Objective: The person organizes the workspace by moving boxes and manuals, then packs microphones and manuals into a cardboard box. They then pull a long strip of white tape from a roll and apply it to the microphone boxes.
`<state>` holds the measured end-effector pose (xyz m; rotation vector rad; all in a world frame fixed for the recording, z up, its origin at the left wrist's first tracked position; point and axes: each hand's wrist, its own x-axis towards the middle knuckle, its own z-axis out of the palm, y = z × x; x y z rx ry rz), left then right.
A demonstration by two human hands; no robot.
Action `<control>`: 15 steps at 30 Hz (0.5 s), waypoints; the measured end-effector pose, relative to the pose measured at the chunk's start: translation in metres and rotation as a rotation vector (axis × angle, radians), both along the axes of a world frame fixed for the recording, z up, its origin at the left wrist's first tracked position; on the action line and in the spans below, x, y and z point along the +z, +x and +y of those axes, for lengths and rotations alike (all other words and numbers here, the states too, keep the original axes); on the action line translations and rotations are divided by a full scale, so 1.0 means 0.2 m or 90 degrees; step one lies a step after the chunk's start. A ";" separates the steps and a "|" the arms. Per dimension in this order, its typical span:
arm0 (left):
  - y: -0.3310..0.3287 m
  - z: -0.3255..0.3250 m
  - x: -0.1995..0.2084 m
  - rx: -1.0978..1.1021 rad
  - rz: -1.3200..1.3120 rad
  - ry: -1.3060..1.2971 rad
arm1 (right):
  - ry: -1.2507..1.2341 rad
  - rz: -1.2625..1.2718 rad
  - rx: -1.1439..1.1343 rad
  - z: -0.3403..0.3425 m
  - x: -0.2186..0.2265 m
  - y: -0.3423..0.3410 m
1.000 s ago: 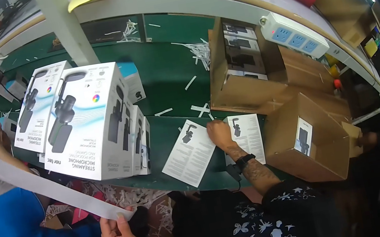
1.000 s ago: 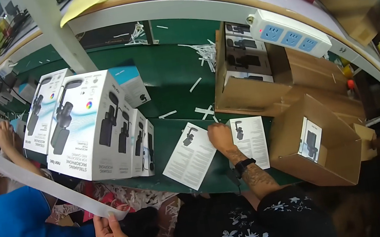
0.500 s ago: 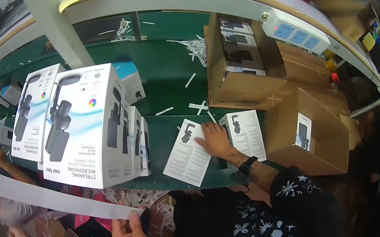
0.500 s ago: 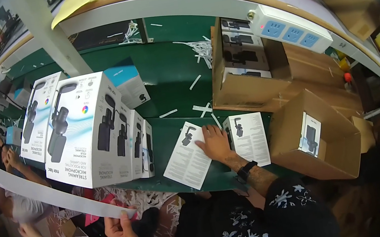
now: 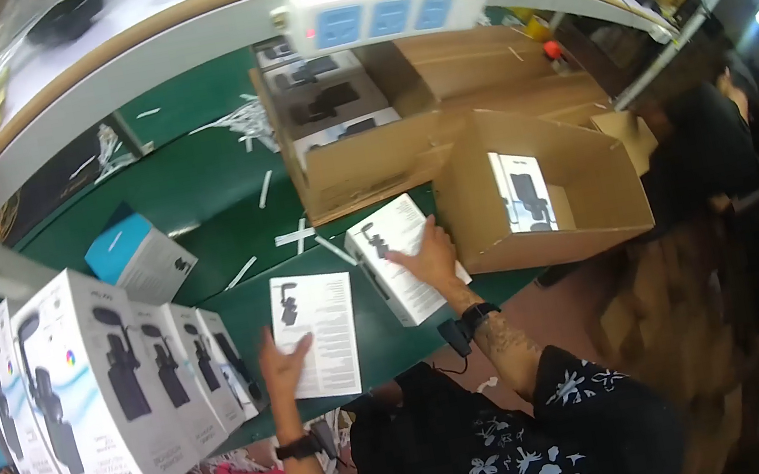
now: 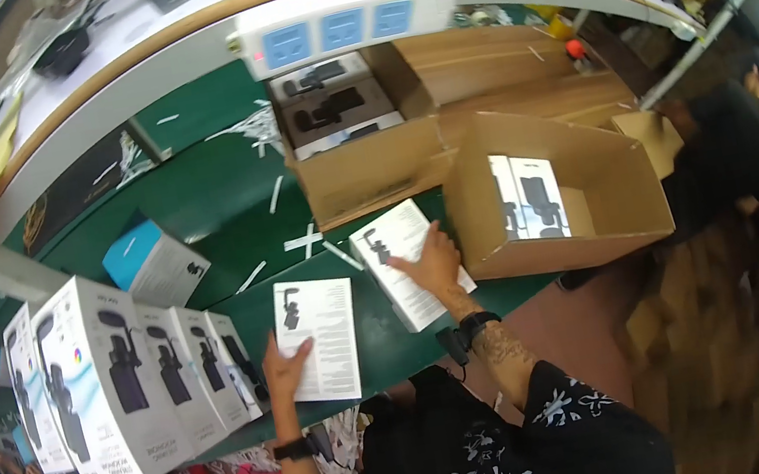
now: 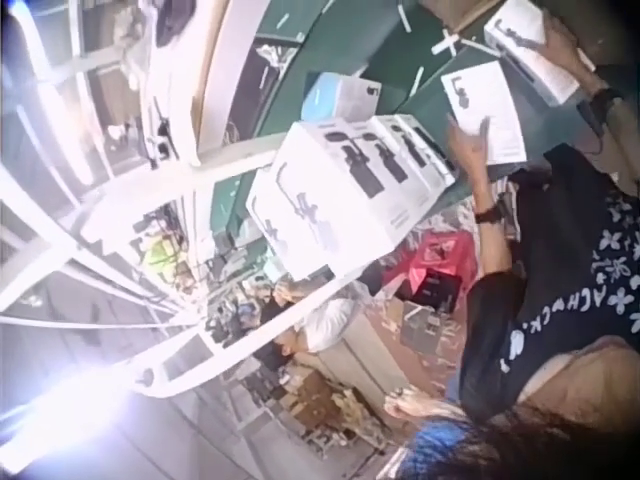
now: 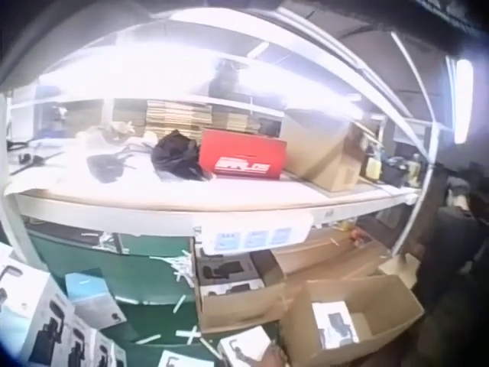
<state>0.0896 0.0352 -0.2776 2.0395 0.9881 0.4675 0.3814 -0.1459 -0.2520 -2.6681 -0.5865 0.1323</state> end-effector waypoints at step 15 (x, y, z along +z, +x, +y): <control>-0.23 -0.12 -0.18 0.222 -0.297 -0.654 | 0.580 0.828 -0.070 -0.36 -0.22 -0.44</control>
